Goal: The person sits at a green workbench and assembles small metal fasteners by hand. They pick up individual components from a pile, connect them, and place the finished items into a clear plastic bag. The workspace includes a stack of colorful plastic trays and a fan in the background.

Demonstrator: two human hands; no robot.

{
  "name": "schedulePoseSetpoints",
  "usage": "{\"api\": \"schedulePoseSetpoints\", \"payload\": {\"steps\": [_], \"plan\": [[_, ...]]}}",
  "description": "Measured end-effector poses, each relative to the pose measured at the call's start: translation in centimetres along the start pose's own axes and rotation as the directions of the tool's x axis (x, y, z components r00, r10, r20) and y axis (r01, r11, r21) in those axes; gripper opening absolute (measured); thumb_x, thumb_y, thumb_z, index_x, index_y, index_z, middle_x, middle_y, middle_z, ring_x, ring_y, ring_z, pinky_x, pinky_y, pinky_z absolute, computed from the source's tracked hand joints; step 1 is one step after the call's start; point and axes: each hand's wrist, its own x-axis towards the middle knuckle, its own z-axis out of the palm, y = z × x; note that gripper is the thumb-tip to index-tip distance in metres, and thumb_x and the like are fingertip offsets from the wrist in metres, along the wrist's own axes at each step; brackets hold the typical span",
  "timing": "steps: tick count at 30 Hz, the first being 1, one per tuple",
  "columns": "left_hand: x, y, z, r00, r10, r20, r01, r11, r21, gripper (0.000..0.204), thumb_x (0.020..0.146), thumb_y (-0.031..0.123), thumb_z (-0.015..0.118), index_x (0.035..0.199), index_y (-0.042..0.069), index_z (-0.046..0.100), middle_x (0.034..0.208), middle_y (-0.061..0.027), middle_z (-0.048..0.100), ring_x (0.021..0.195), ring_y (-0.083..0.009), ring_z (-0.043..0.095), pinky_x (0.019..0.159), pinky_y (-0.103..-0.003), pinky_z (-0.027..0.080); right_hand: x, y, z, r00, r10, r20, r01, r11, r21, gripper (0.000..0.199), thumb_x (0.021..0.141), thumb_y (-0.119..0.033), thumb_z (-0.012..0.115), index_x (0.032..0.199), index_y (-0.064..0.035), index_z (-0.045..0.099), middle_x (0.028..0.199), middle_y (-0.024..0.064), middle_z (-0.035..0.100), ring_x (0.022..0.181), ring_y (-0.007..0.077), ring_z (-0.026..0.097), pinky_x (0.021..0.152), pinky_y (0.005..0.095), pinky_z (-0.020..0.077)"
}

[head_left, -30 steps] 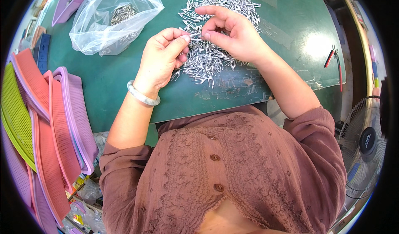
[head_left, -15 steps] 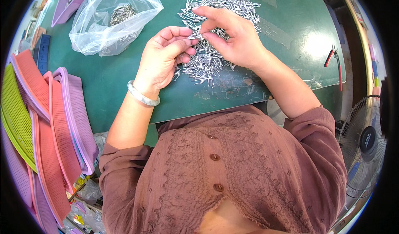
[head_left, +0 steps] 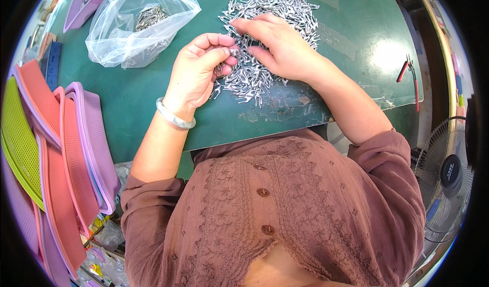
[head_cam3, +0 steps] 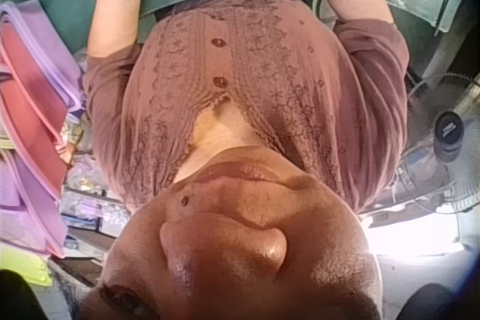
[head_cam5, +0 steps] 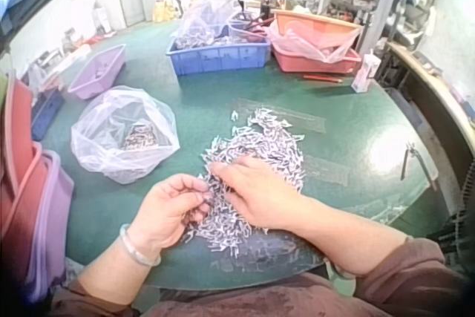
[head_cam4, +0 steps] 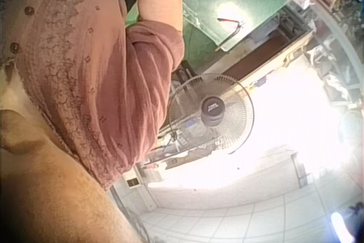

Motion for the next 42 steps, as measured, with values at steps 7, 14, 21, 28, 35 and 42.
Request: {"api": "schedulePoseSetpoints", "payload": {"steps": [7,14,21,28,35,42], "plan": [[-0.1,0.3,-0.1,0.999,-0.029,0.032,0.026,0.996,0.089,0.012,0.082,0.001,0.053,0.094,0.0,0.058,0.079,-0.004,0.058,0.064,-0.0078,0.053,0.055,-0.017,0.043,-0.1,0.1,0.1,1.0,0.017,0.023,-0.018,0.999,0.028,0.05,0.07,-0.003,0.063,0.118,-0.009,0.051,0.091,0.0057,0.061,0.088,0.0249,0.054,0.082,0.0368,0.0417],[-0.9,0.2,1.0,0.937,0.271,0.222,-0.337,0.519,0.785,0.019,0.076,-0.001,0.059,0.094,0.001,0.061,0.07,-0.0016,0.052,0.059,-0.0083,0.047,0.056,-0.022,0.04,-0.2,0.1,-0.1,0.999,0.036,-0.009,-0.036,0.998,0.054,0.045,0.072,-0.003,0.059,0.116,-0.0079,0.052,0.091,0.0078,0.061,0.087,0.0261,0.054,0.079,0.0371,0.0424],[-0.6,0.0,0.5,0.903,0.279,0.327,-0.39,0.212,0.896,0.012,0.072,0.007,0.062,0.084,0.005,0.065,0.07,-0.009,0.053,0.064,-0.0225,0.053,0.06,-0.032,0.044,0.0,0.2,1.0,0.997,-0.077,-0.021,0.071,0.979,-0.189,0.044,0.075,-0.001,0.051,0.118,-0.0083,0.051,0.096,0.0094,0.062,0.098,0.0264,0.051,0.086,0.0375,0.038],[-0.6,0.1,0.5,0.89,0.288,0.354,-0.416,0.196,0.888,0.013,0.072,0.001,0.063,0.084,0.002,0.064,0.07,-0.0062,0.052,0.057,-0.0149,0.049,0.054,-0.027,0.041,0.0,0.1,0.6,1.0,0.015,0.023,-0.013,0.998,-0.061,0.043,0.074,-0.003,0.054,0.117,-0.0085,0.052,0.091,0.0061,0.063,0.094,0.0253,0.052,0.085,0.0383,0.0384],[-0.7,0.3,0.3,0.861,0.284,0.423,-0.463,0.089,0.882,0.014,0.071,0.001,0.063,0.085,0.003,0.064,0.072,-0.0075,0.054,0.062,-0.0207,0.053,0.058,-0.03,0.043,-0.1,0.4,0.5,0.999,0.025,-0.043,-0.023,0.999,0.049,0.035,0.073,-0.005,0.058,0.108,-0.0102,0.058,0.08,0.0029,0.062,0.085,0.0235,0.055,0.079,0.0385,0.041],[-0.7,-0.1,0.5,0.801,0.351,0.484,-0.519,0.005,0.855,0.008,0.073,0.002,0.062,0.081,0.004,0.061,0.073,-0.0083,0.053,0.065,-0.0247,0.054,0.061,-0.031,0.044,-0.1,0.1,0.1,0.981,0.09,-0.171,-0.053,0.976,0.212,0.034,0.075,-0.004,0.058,0.108,-0.0106,0.058,0.074,0.0029,0.06,0.068,0.0224,0.057,0.065,0.0329,0.0459]]}}
